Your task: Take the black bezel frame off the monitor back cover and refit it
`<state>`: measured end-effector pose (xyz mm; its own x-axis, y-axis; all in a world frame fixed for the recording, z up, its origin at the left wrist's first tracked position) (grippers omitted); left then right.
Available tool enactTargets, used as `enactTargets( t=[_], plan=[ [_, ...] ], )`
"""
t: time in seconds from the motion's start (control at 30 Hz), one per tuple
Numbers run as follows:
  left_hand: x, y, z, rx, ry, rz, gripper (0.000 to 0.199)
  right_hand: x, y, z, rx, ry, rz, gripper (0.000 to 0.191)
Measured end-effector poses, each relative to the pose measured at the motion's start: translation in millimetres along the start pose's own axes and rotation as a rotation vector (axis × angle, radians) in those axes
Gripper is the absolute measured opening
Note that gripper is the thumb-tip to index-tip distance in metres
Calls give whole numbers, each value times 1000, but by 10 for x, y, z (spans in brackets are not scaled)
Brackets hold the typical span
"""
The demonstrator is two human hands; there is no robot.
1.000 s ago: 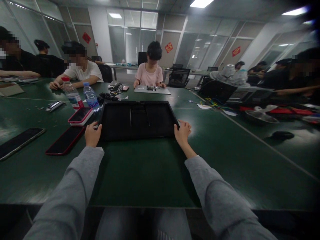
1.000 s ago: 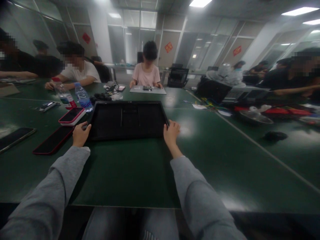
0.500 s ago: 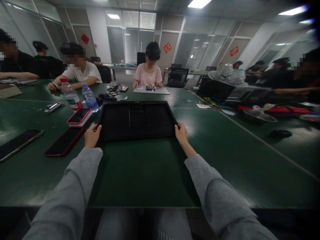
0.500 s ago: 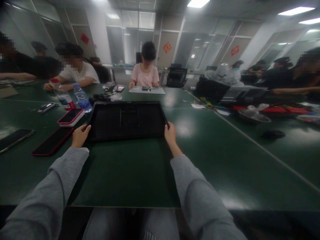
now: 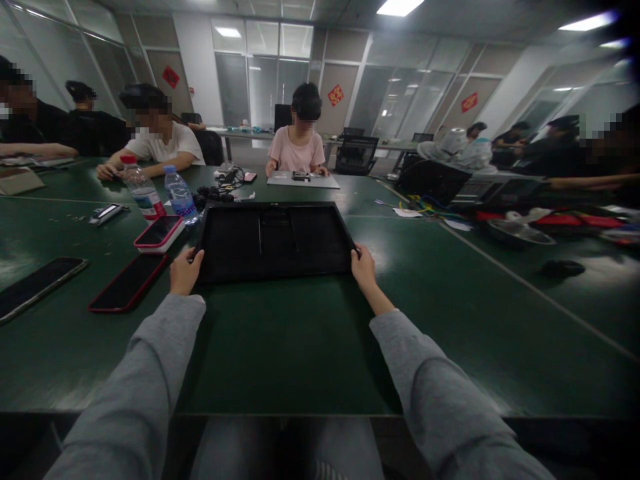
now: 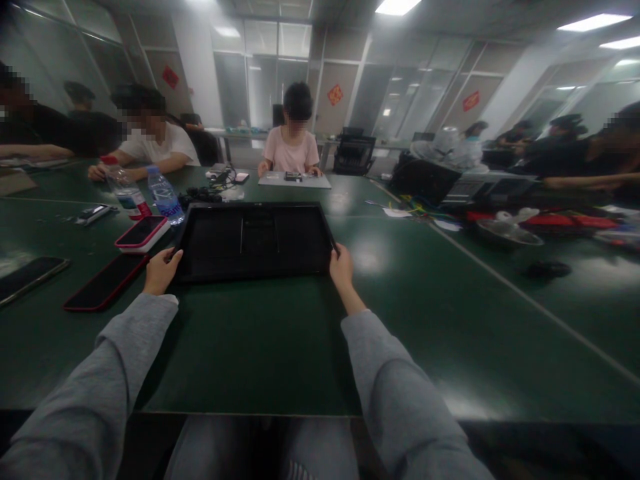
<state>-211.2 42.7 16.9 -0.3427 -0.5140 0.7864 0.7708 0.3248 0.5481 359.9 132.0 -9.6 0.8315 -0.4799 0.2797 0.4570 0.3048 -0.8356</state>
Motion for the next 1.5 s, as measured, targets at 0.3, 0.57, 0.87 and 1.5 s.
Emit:
enactTargets(
  t=[0.3,0.57,0.87,1.5],
  plan=[
    [4,20,-6,14,-3,18,49,-7,5,15,29,11,7,47],
    [-31,-26,12,41,-22,2,47,-9,33,13,10,-6,-13,50],
    [-27,-96,40,91,-35,14,46,18,14,21,1,5,-17,47],
    [-86,-151,102,79,-18,-61,47,27,22,19,-10,4,37,47]
  ],
)
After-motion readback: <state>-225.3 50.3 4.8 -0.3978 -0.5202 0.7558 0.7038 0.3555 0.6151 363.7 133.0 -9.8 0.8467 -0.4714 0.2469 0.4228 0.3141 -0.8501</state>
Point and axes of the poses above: each hand's wrist, its own z-axis towards the middle knuckle, its own x-axis out of the back of the hand, y = z × x, the point moved 7 cm from there along z, towards the middle knuckle, and after that the axes turned 14 degrees about z, right-handed, at the moved point
